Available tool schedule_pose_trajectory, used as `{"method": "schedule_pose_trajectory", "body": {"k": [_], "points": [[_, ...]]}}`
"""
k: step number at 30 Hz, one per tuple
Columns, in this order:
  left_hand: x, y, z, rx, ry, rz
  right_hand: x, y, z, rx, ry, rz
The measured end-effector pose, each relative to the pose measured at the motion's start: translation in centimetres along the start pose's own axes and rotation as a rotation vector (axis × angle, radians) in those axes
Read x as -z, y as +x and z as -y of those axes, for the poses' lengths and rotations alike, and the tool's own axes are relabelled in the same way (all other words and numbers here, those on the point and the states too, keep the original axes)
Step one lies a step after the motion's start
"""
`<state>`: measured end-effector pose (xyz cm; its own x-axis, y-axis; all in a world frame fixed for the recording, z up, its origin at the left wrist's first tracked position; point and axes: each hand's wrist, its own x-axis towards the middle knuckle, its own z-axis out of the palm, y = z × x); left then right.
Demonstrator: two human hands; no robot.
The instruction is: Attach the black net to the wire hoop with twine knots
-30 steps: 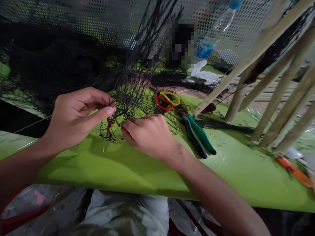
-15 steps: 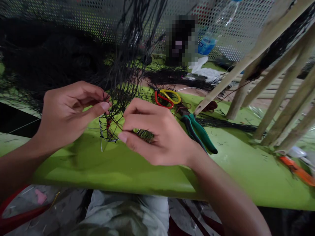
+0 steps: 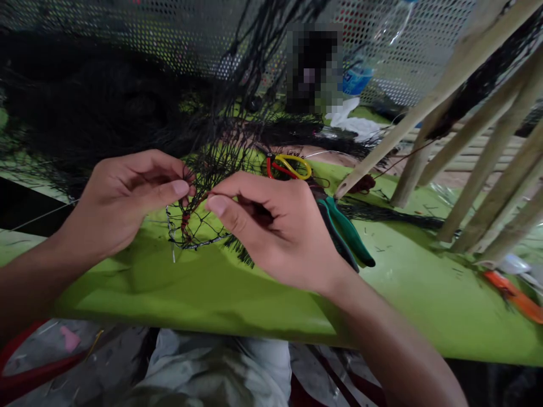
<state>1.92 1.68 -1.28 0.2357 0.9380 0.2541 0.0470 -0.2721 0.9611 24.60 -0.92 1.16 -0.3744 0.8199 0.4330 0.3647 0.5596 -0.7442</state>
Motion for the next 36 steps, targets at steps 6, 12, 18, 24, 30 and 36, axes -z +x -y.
{"method": "schedule_pose_trajectory", "body": {"k": [6,12,18,24,30,36], "points": [[0.2,0.1,0.5,0.041,-0.115,-0.012,-0.3,-0.2,-0.3,0.016,-0.043,-0.022],[0.4,0.1,0.5,0.095,-0.191,0.020,-0.7,-0.4,-0.3,0.018,-0.064,-0.019],[0.5,0.1,0.1,0.137,-0.250,0.054,-0.7,-0.5,-0.1,0.041,-0.044,-0.024],[0.6,0.0,0.2,0.109,-0.198,0.071,-0.6,-0.6,0.0,0.042,-0.050,-0.014],[1.0,-0.3,0.3,0.024,-0.134,0.106,-1.4,-0.3,0.0,0.036,-0.141,-0.055],[0.9,-0.4,-0.1,0.047,-0.200,0.161,-2.0,-0.1,-0.1,0.024,-0.198,-0.073]]}}
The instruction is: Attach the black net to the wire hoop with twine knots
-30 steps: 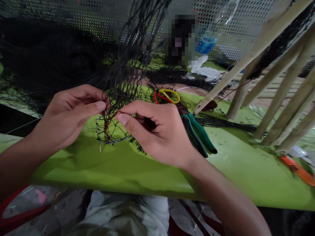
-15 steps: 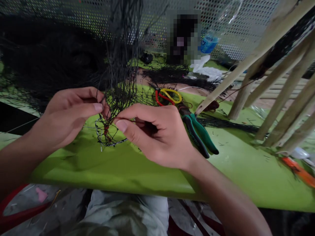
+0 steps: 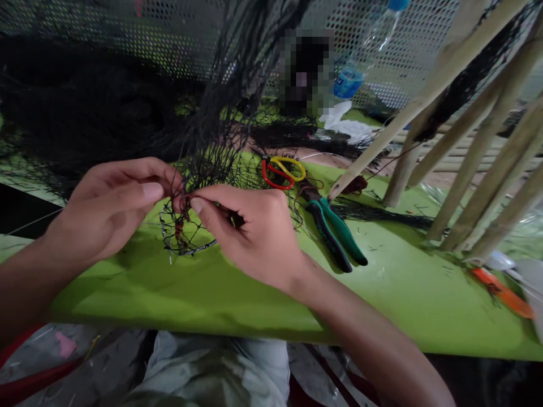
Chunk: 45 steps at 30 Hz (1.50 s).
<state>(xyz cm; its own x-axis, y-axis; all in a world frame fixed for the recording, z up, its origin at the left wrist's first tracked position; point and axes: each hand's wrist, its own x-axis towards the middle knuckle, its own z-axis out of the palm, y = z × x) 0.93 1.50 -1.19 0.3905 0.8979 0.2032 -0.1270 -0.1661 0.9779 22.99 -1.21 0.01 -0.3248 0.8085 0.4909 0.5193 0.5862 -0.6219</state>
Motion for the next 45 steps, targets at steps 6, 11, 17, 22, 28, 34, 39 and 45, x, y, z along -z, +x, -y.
{"method": "schedule_pose_trajectory", "body": {"k": [6,11,17,22,28,34,39,45], "points": [[-0.1,0.0,-0.2,0.001,0.015,-0.002,0.0,0.0,0.1,-0.026,0.032,0.007],[-0.3,-0.2,0.2,-0.035,0.005,0.032,-0.1,0.2,-0.3,-0.013,0.098,0.026],[-1.1,-0.3,0.5,-0.089,0.061,-0.021,-0.4,0.1,-0.2,-0.011,0.074,0.016],[-1.4,-0.3,0.1,-0.076,0.095,-0.053,-0.4,-0.1,0.0,-0.030,0.034,0.010],[-1.4,-0.3,-0.5,-0.057,0.164,-0.099,-0.6,-0.1,-0.2,0.011,-0.006,-0.005],[-1.5,-0.4,-0.3,-0.085,0.240,-0.085,-0.9,-0.3,-0.4,0.066,-0.076,-0.036],[-1.5,-0.5,-0.4,-0.046,0.279,-0.136,-1.1,-0.4,-0.6,0.105,-0.139,-0.078],[-1.5,-0.7,-0.5,0.058,0.237,-0.148,-1.5,-0.5,-1.0,0.184,-0.254,-0.133]]}}
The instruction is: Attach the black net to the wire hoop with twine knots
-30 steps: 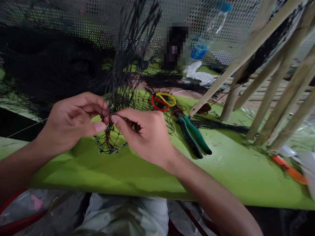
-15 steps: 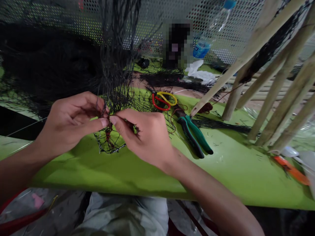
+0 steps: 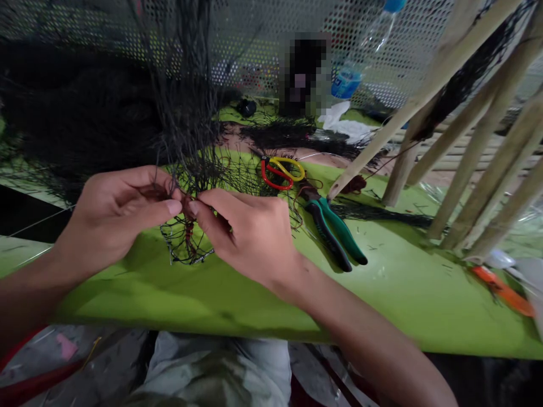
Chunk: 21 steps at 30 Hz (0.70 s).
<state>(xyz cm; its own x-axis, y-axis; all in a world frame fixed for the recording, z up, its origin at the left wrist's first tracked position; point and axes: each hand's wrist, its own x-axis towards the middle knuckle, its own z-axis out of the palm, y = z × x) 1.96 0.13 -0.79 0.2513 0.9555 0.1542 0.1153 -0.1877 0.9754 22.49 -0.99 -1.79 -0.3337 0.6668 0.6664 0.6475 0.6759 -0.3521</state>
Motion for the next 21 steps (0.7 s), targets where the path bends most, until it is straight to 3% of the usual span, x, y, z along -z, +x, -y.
{"method": "schedule_pose_trajectory", "body": {"k": [6,12,17,21], "points": [[1.0,0.9,1.0,-0.106,-0.098,0.141,0.1,-0.1,-0.3,0.009,-0.010,0.013],[1.8,1.3,1.5,-0.309,0.037,0.174,0.3,0.0,-0.3,0.043,-0.023,0.023],[1.7,1.2,0.9,-0.622,0.288,0.076,0.4,-0.1,-0.4,0.055,-0.002,0.044],[1.5,1.2,0.8,-0.712,0.439,0.037,0.4,-0.2,-0.6,0.076,-0.020,0.032]]}}
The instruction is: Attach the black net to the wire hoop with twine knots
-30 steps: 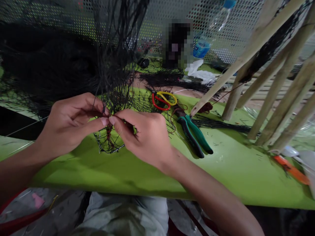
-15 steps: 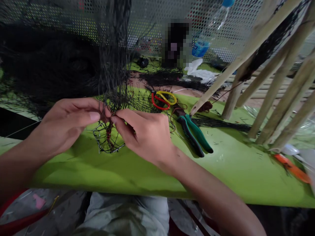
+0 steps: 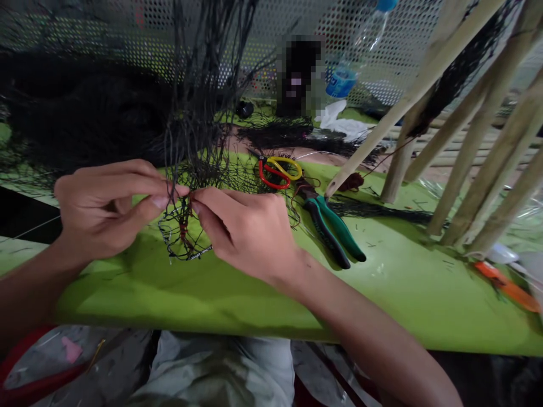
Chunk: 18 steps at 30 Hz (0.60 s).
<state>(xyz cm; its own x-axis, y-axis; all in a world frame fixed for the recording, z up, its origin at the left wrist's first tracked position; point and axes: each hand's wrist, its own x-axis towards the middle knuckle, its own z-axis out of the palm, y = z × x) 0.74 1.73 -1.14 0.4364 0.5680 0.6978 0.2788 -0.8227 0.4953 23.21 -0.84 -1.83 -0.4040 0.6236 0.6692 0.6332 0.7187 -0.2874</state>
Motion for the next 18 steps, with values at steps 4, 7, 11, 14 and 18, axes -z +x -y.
{"method": "schedule_pose_trajectory", "body": {"k": [4,7,11,14,18], "points": [[-0.4,-0.2,0.3,-0.021,0.068,-0.051,0.0,0.0,-0.1,0.013,0.000,-0.008],[-0.6,-0.3,0.7,-0.072,0.094,-0.084,0.0,-0.1,-0.2,0.028,-0.009,0.006],[-0.8,-0.4,0.8,-0.105,0.143,-0.102,0.0,-0.2,-0.1,0.039,-0.030,0.026],[-0.8,-0.3,0.3,-0.080,0.177,-0.078,-0.1,-0.3,-0.1,0.041,-0.042,0.030],[-0.7,-0.2,-0.2,-0.071,0.260,-0.079,-0.2,-0.4,-0.2,0.047,-0.051,0.025]]}}
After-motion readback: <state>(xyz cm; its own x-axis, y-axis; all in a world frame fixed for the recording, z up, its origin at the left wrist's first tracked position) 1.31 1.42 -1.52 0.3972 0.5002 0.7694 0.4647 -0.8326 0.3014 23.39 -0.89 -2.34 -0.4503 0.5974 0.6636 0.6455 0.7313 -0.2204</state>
